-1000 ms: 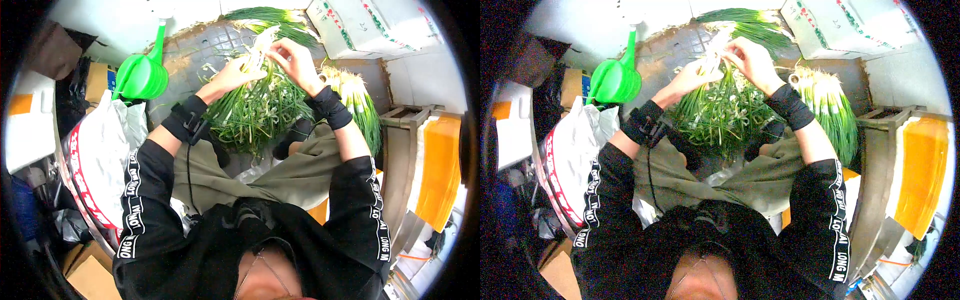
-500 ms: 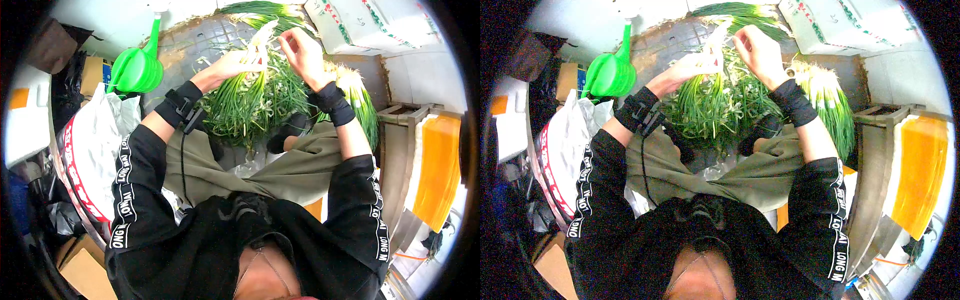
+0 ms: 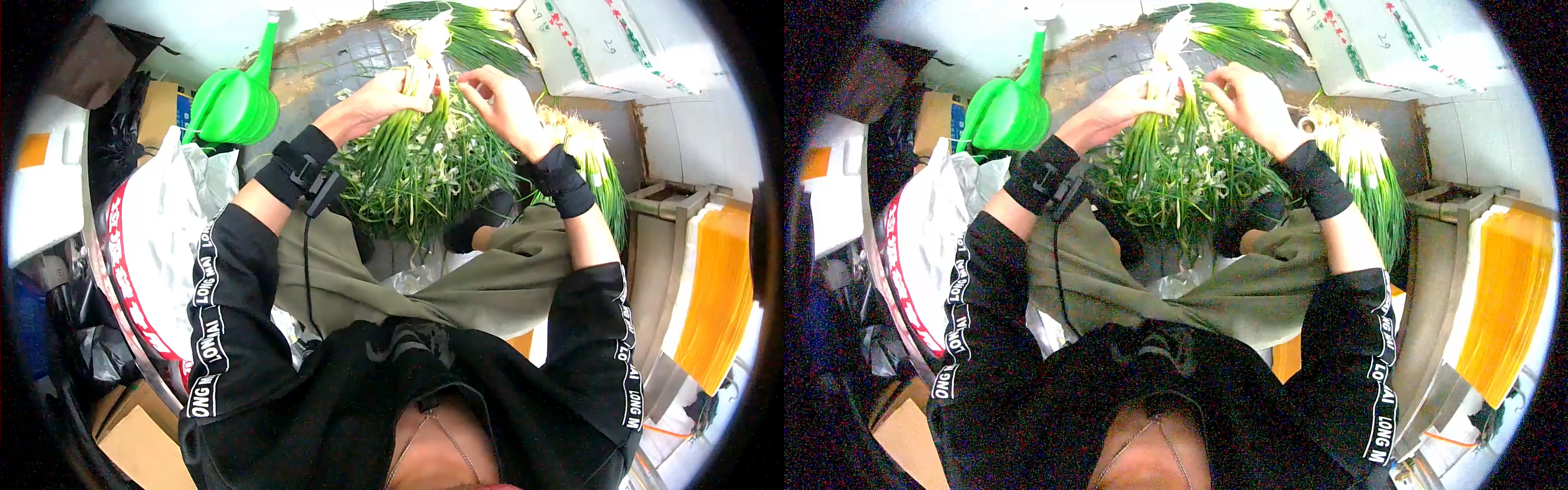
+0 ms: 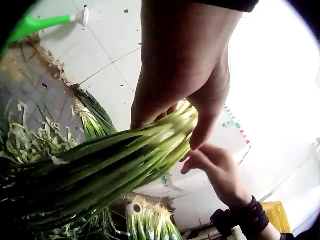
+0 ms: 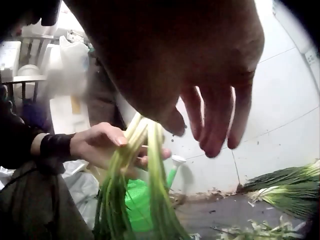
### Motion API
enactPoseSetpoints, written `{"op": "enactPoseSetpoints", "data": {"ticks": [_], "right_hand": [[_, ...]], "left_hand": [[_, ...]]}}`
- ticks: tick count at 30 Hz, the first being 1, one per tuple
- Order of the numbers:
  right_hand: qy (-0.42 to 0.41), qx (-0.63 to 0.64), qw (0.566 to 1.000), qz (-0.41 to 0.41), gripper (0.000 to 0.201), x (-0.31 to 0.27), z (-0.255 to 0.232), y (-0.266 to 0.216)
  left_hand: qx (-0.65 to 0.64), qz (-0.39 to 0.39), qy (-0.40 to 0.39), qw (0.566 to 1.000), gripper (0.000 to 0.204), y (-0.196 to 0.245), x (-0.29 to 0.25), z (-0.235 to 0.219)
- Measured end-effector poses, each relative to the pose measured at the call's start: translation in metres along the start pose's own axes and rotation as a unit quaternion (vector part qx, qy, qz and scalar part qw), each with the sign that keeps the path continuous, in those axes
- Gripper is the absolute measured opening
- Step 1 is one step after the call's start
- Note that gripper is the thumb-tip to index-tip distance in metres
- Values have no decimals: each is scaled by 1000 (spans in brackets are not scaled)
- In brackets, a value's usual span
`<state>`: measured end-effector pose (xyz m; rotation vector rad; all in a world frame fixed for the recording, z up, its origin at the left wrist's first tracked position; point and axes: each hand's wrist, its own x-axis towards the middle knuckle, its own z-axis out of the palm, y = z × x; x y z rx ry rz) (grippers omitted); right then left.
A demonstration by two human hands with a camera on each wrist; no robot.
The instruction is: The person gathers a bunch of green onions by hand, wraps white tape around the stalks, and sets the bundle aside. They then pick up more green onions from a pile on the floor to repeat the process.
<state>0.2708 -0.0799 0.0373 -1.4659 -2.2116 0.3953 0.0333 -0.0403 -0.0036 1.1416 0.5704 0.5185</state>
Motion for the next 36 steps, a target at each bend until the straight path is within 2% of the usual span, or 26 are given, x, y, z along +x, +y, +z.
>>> {"op": "enactPoseSetpoints", "data": {"ticks": [2,4,6,8,10,13,15,16,17,20,26,36], "right_hand": [[47,104,993,-11,18,6,1,-17],[41,133,990,-13,22,8,4,-25],[15,64,997,-45,23,6,8,-26],[6,72,997,-30,24,4,12,-28],[-3,59,998,18,25,4,17,-27],[25,42,999,-16,24,5,17,-28],[51,42,997,-36,23,4,17,-27],[51,-5,996,-67,21,4,17,-23],[51,-53,993,-98,20,4,17,-20],[50,-82,985,-140,16,4,15,-13],[55,-123,979,-155,15,6,17,-15],[94,-173,967,-160,18,16,3,-11]], "left_hand": [[14,6,8,1000,39,-2,1,-2],[9,7,0,1000,40,-7,4,-5],[14,-28,2,1000,42,-14,7,-5],[14,18,-1,1000,45,-20,9,-3],[23,1,1,1000,49,-16,9,3],[110,-14,36,993,57,-13,7,12],[82,13,33,996,57,-20,10,13],[53,42,30,997,57,-23,11,13],[53,17,43,998,55,-25,11,12],[88,8,53,995,53,-18,10,17],[105,19,84,991,50,-9,5,26],[118,18,107,987,46,-19,14,18]]}}
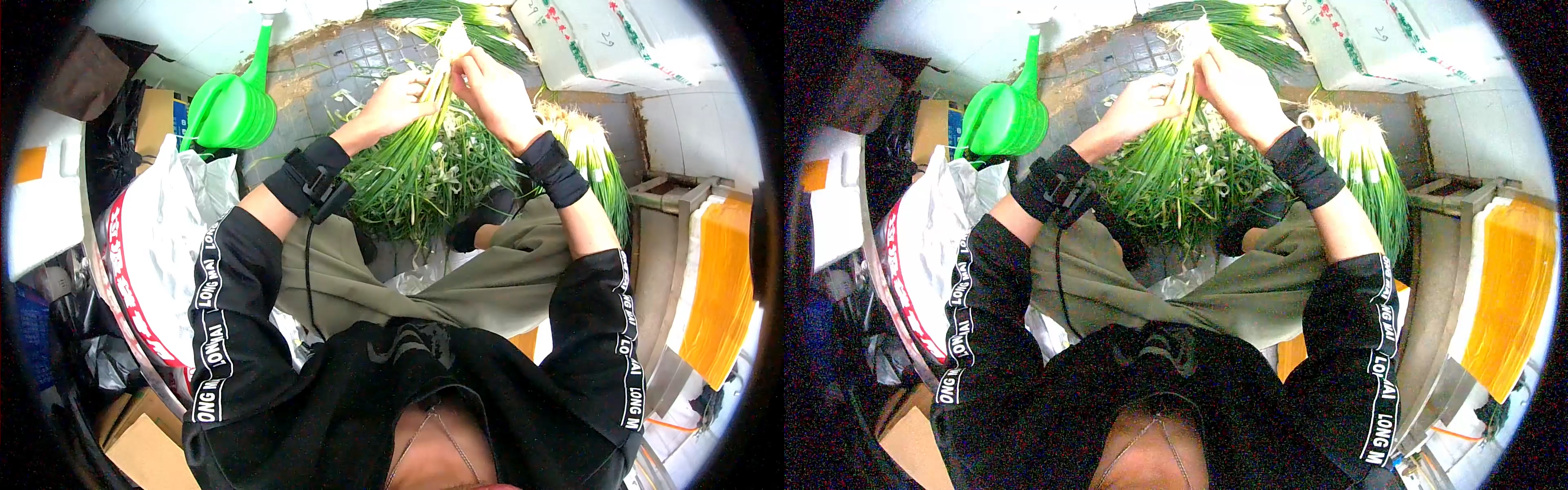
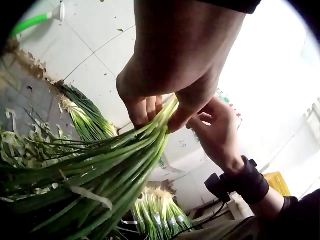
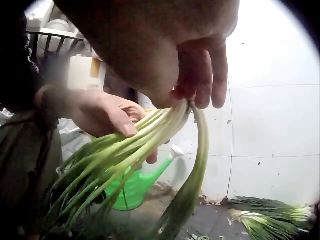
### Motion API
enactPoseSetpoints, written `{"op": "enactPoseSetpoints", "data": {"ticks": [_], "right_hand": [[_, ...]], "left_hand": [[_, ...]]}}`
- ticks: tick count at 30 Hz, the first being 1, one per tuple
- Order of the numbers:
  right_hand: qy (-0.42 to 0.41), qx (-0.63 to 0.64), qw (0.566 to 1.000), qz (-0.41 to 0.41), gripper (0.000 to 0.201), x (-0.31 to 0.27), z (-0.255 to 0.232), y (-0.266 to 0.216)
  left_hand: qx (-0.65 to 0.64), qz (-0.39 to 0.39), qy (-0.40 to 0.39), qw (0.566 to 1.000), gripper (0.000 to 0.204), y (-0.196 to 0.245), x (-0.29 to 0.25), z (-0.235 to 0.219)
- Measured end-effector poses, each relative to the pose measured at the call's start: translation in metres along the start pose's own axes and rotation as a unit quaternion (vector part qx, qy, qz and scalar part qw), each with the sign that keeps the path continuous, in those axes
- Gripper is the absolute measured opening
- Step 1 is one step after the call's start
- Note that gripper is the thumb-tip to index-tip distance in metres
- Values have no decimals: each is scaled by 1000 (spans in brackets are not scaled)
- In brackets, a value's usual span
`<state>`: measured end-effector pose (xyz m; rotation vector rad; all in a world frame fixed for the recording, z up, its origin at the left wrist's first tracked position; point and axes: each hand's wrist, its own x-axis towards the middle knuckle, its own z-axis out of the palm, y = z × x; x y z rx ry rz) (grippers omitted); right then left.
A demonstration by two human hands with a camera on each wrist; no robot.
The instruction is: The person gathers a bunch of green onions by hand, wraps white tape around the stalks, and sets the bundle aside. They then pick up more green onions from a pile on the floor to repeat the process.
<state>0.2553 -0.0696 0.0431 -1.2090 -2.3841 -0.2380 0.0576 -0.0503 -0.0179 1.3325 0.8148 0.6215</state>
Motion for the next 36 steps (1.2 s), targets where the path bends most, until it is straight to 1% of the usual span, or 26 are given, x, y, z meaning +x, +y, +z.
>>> {"op": "enactPoseSetpoints", "data": {"ticks": [2,3,5,8,9,10,12,15,17,19,21,22,24,26,27,29,30,32,33,34,36], "right_hand": [[-21,-17,999,38,20,0,-2,-2],[-22,-16,999,37,20,-2,-1,-4],[-34,46,996,61,22,-5,2,-8],[-10,71,996,46,26,-5,2,-13],[-33,73,996,46,32,-5,3,-9],[-33,73,996,48,32,-6,4,-7],[-78,71,993,45,30,-7,4,-5],[-100,73,991,59,24,-6,5,-6],[-107,78,989,66,23,-7,8,-4],[-116,83,987,73,22,-10,12,-7],[-50,85,994,40,15,-11,13,-11],[-50,84,994,41,15,-11,12,-11],[-76,82,992,52,23,-10,8,-11],[-84,83,991,61,22,-10,7,-11],[-92,84,990,70,22,-9,8,-11],[-95,108,988,62,21,-13,15,-11],[-97,131,985,55,20,-13,17,-11],[-103,139,983,61,19,-13,16,-11],[-110,146,981,70,19,-13,15,-11],[-110,146,981,70,19,-12,13,-10],[-115,114,986,33,20,-9,10,-7]], "left_hand": [[-10,0,8,1000,45,-3,4,-2],[-10,-1,8,1000,45,-3,3,-2],[25,11,8,1000,45,-2,2,-3],[3,31,32,999,45,-8,4,-1],[3,30,31,999,45,-12,5,0],[22,40,34,998,45,-16,6,1],[41,49,36,997,45,-16,5,4],[21,30,40,999,48,-9,-1,9],[77,13,33,996,45,-11,1,9],[81,10,23,996,45,-13,2,9],[86,8,14,996,44,-15,2,10],[82,12,17,996,44,-16,3,11],[77,17,20,997,43,-14,4,13],[63,-34,-21,997,44,-9,4,14],[62,-34,-20,997,44,-5,3,15],[53,-19,-18,998,42,3,-2,18],[53,-19,-16,998,42,-1,-1,18],[85,-5,-28,996,31,-19,5,14],[87,-18,-34,995,19,-22,7,13],[87,-18,-34,995,19,-26,8,13],[124,-43,-5,991,15,-29,9,13]]}}
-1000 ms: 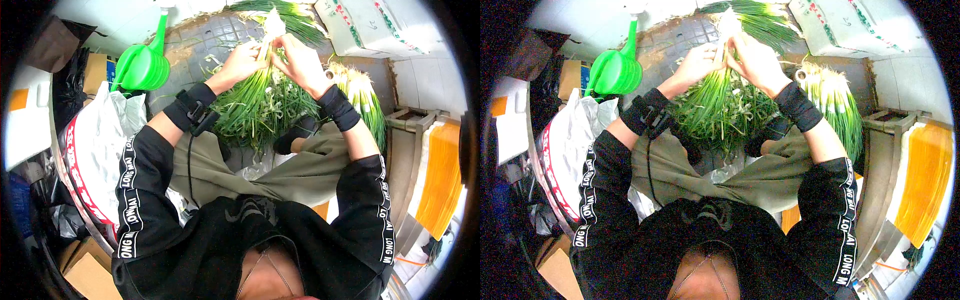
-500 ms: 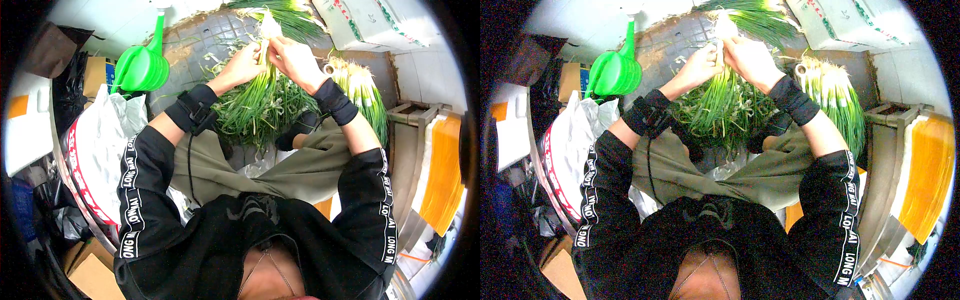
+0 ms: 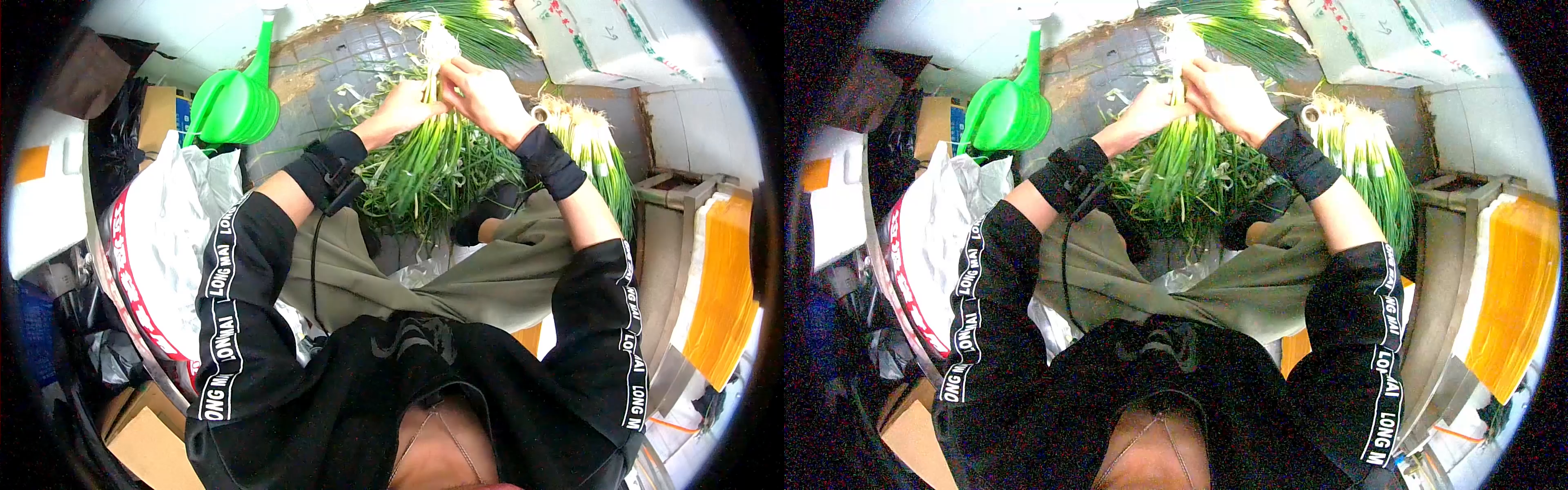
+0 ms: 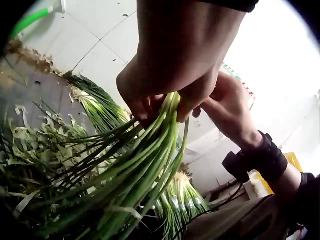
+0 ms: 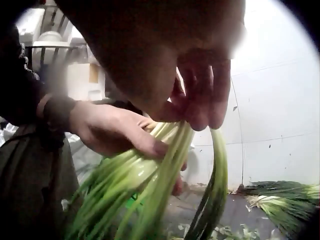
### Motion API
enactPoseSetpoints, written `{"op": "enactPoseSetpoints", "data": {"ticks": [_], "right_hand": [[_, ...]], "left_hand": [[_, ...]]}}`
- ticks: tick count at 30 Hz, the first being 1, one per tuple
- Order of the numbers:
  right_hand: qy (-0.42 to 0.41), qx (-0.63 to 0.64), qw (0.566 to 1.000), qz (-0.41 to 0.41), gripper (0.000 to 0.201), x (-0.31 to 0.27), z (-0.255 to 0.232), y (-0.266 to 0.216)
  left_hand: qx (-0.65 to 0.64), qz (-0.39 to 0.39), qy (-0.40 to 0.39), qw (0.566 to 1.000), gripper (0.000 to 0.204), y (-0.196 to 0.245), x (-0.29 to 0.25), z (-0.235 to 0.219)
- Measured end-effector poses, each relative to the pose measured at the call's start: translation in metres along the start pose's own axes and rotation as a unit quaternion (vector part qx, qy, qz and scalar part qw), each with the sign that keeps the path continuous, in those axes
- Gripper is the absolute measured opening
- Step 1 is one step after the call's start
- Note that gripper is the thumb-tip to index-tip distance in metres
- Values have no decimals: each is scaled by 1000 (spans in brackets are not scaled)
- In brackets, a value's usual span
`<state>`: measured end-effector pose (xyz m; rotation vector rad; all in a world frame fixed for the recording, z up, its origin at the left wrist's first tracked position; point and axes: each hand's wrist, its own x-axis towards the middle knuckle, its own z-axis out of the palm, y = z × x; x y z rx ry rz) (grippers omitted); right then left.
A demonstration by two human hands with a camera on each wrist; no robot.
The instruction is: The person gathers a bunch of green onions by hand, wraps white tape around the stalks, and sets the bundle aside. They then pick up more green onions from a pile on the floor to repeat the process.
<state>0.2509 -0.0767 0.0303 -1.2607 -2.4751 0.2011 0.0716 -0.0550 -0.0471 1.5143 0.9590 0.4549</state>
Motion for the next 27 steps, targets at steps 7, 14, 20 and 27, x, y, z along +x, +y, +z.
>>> {"op": "enactPoseSetpoints", "data": {"ticks": [7,14,20,27], "right_hand": [[16,-88,995,-45,21,4,-5,2],[3,-45,999,2,19,5,-3,11],[20,9,999,-30,21,2,1,21],[20,-75,992,-104,27,4,-5,25]], "left_hand": [[17,8,21,1000,32,-17,11,5],[-40,-33,-45,998,28,26,-6,-3],[-101,25,-20,994,28,2,3,0],[28,18,19,999,30,-3,9,3]]}}
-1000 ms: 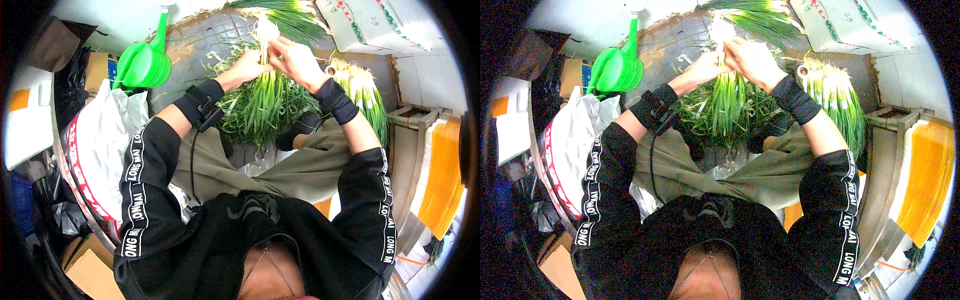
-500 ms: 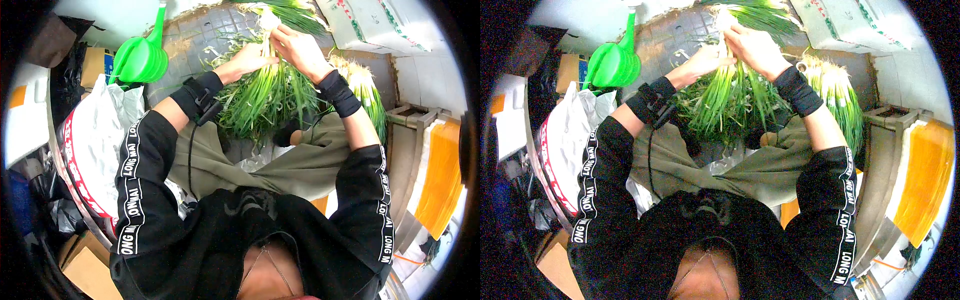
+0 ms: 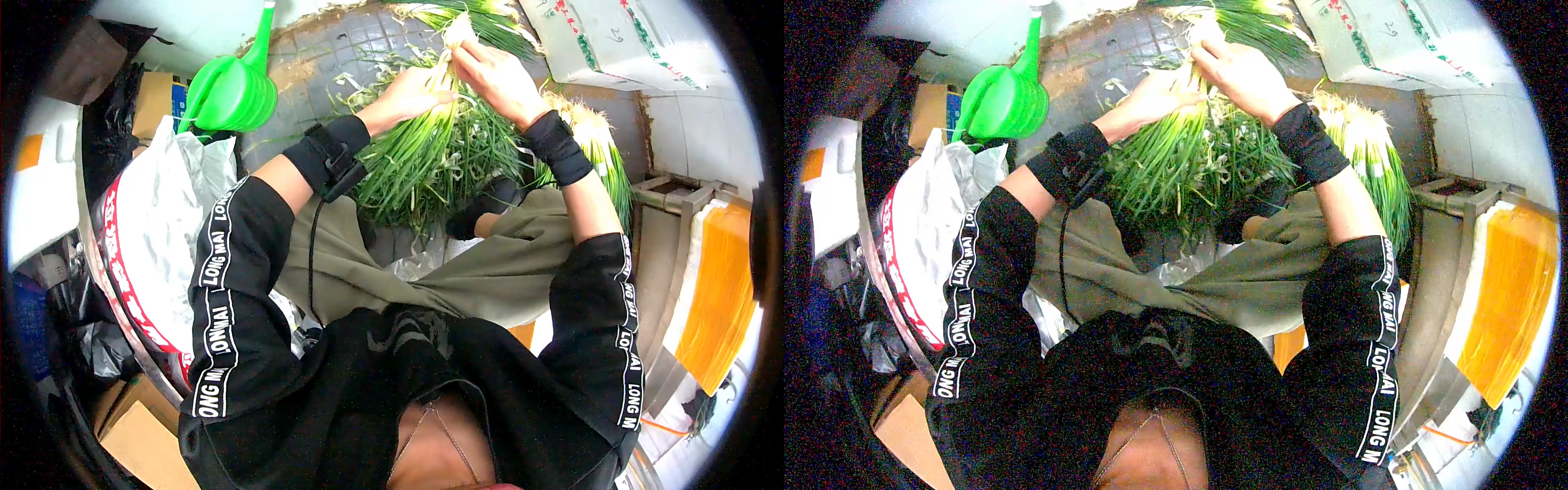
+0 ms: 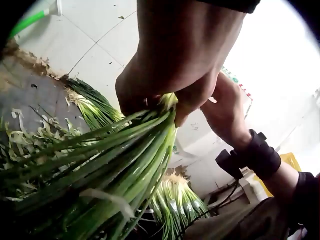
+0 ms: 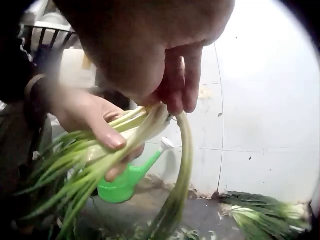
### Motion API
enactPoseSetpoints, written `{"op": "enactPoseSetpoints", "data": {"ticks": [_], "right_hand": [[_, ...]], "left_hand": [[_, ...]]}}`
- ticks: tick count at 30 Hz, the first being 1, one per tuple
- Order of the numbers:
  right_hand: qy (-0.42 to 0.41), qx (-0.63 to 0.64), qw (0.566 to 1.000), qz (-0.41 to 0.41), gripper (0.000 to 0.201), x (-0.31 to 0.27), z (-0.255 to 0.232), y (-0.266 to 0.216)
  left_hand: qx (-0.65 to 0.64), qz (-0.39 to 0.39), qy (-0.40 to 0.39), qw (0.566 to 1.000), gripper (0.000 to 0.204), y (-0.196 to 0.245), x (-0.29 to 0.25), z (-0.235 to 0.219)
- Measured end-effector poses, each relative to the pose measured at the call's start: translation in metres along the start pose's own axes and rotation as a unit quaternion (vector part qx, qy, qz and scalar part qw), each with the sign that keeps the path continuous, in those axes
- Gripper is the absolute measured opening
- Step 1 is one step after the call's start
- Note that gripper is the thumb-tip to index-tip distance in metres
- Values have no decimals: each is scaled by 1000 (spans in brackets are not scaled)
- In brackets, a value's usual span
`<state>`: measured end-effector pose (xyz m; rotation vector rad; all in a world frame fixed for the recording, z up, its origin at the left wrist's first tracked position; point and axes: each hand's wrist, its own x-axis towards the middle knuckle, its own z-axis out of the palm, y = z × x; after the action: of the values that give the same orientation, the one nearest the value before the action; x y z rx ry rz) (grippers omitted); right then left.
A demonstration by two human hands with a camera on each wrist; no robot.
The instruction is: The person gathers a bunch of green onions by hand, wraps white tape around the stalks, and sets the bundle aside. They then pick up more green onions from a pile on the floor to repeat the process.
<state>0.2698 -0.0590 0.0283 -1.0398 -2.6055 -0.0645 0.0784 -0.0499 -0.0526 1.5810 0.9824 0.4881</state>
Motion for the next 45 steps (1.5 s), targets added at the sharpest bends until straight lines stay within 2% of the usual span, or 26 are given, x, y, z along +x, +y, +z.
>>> {"op": "enactPoseSetpoints", "data": {"ticks": [4,7,9,11,13,15,16,17,19,20,22,23,24,25,27,29,31,32,34,35,37,38,41,43,44,45], "right_hand": [[14,-39,999,-13,28,2,-5,2],[28,-46,998,-13,27,2,-7,3],[35,-47,998,-19,25,1,-14,9],[99,-84,989,73,23,1,-35,25],[258,-47,955,138,9,8,-44,27],[204,36,954,219,14,0,-38,25],[142,60,958,243,14,-2,-37,19],[127,37,970,204,15,-9,-26,26],[61,39,975,211,16,-13,-23,24],[27,55,967,246,13,-16,-20,23],[-5,67,965,255,12,-23,-11,28],[-42,80,961,263,10,-28,-7,31],[-81,87,963,243,9,-32,-6,36],[-77,87,962,248,9,-40,-1,39],[-142,44,974,168,13,-48,5,38],[-145,29,971,186,19,-45,7,35],[-163,80,940,289,20,-25,-6,23],[-161,82,939,292,20,-19,-11,18],[-64,71,963,252,19,-12,-17,10],[-62,72,962,255,19,-11,-15,7],[76,64,988,115,16,-7,-12,3],[66,122,980,140,18,-4,-6,0],[23,171,968,183,20,5,-8,-17],[34,177,968,173,22,7,-6,-22],[39,185,962,198,22,8,-4,-25],[43,193,954,223,23,8,-2,-26]], "left_hand": [[5,1,5,1000,32,5,0,-2],[-13,38,14,999,32,11,-4,-4],[46,22,-15,999,32,14,-3,-8],[93,47,-42,994,32,-2,-7,2],[143,63,-63,986,32,-4,-13,2],[43,41,-56,997,33,-1,-13,-7],[3,10,-37,999,32,1,-12,-12],[-36,-19,-18,999,31,5,-11,-19],[-92,-41,-35,994,31,14,-13,-32],[-89,-39,-36,995,31,12,-11,-33],[-211,-27,-56,976,37,7,-9,-34],[-207,-27,-60,976,37,5,-8,-35],[-223,-14,-64,973,39,10,-10,-36],[-238,-1,-68,969,41,15,-11,-36],[-210,-10,-51,976,40,26,-13,-37],[-180,-22,-34,983,40,29,-16,-37],[-193,-9,-47,980,44,29,-17,-39],[-191,-10,-49,980,44,28,-17,-40],[-178,2,-64,982,45,23,-15,-39],[-176,1,-67,982,45,20,-14,-38],[-151,-12,-58,987,42,18,-9,-37],[-150,-12,-59,987,42,16,-9,-36],[-140,-13,-49,989,40,17,-10,-35],[-140,19,-89,986,37,13,-7,-32],[-71,25,-89,993,36,11,-5,-30],[-70,25,-90,993,36,11,-6,-27]]}}
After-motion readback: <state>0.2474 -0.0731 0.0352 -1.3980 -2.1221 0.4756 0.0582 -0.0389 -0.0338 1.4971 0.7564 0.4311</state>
